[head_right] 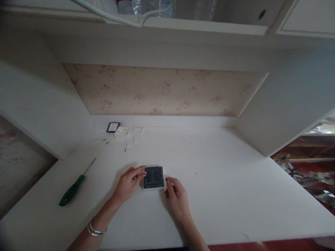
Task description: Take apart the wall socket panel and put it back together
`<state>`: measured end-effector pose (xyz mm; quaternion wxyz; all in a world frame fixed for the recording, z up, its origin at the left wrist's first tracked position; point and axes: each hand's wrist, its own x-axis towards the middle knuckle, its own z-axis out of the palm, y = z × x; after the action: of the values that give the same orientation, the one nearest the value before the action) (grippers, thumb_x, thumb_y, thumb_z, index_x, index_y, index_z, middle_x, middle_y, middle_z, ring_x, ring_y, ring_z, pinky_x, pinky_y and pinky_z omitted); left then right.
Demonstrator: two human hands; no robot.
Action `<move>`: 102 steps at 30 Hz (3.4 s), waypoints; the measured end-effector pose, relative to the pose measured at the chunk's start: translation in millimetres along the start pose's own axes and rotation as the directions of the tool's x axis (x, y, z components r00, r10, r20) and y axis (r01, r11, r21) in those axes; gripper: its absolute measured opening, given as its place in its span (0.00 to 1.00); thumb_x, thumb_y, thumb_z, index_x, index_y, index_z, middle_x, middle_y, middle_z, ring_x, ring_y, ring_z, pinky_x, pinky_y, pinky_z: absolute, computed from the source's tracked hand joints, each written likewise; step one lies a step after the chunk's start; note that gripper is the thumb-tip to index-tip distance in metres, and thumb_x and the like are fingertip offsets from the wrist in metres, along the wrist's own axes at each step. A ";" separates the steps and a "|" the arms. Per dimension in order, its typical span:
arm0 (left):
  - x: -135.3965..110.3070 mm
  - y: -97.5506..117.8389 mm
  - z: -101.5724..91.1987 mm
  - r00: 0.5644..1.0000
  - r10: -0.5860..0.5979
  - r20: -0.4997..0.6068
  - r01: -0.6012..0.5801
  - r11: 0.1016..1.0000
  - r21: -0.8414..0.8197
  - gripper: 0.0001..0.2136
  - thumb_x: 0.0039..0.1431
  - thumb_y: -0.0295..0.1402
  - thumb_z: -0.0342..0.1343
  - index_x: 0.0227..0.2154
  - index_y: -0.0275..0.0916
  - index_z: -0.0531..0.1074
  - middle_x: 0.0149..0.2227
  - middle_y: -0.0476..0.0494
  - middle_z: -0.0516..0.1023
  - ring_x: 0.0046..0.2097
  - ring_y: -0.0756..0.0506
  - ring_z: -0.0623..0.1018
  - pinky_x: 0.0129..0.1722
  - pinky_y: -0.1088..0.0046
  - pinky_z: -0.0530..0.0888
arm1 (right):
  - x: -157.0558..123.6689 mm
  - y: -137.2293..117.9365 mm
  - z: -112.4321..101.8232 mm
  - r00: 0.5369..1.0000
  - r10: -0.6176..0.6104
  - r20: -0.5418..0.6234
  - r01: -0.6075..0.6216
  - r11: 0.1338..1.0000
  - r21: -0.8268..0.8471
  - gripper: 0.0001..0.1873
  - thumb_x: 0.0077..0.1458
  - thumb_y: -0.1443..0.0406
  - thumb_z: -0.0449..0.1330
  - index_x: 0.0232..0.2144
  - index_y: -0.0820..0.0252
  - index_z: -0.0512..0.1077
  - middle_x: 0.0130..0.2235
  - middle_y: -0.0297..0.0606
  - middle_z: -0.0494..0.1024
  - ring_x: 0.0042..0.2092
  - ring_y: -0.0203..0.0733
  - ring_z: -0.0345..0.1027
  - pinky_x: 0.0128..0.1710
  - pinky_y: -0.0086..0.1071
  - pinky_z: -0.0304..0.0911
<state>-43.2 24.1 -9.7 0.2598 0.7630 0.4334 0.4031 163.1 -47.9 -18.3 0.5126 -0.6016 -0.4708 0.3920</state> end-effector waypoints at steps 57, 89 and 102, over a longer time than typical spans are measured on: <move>-4.7 6.5 4.4 0.997 0.077 -0.017 -0.075 0.994 0.078 0.13 0.59 0.28 0.54 0.47 0.41 0.71 0.38 0.45 0.79 0.35 0.50 0.78 0.38 0.75 0.77 | -0.3 1.4 -2.8 0.998 -0.022 0.052 0.027 0.994 -0.103 0.18 0.58 0.53 0.51 0.42 0.59 0.70 0.30 0.39 0.76 0.27 0.39 0.68 0.27 0.29 0.62; -4.8 10.6 -0.3 0.996 0.085 -0.002 -0.084 0.989 0.118 0.16 0.57 0.22 0.49 0.47 0.43 0.70 0.36 0.47 0.80 0.39 0.48 0.77 0.38 0.71 0.77 | -1.1 -1.1 -1.3 0.999 -0.014 0.029 0.016 0.997 -0.070 0.21 0.56 0.52 0.52 0.41 0.61 0.72 0.25 0.36 0.73 0.26 0.39 0.67 0.27 0.30 0.63; -3.9 9.8 1.0 0.996 0.084 -0.002 -0.083 0.986 0.142 0.16 0.56 0.21 0.50 0.45 0.42 0.72 0.35 0.49 0.81 0.38 0.48 0.78 0.40 0.68 0.77 | -0.8 -0.9 -1.8 0.999 -0.032 0.044 0.036 0.996 -0.083 0.19 0.57 0.53 0.52 0.41 0.61 0.72 0.26 0.37 0.74 0.26 0.38 0.66 0.26 0.29 0.61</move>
<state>-39.2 15.8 -4.5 0.1862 0.7953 0.4296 0.3850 164.5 -49.1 -17.2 0.4831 -0.6061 -0.5079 0.3759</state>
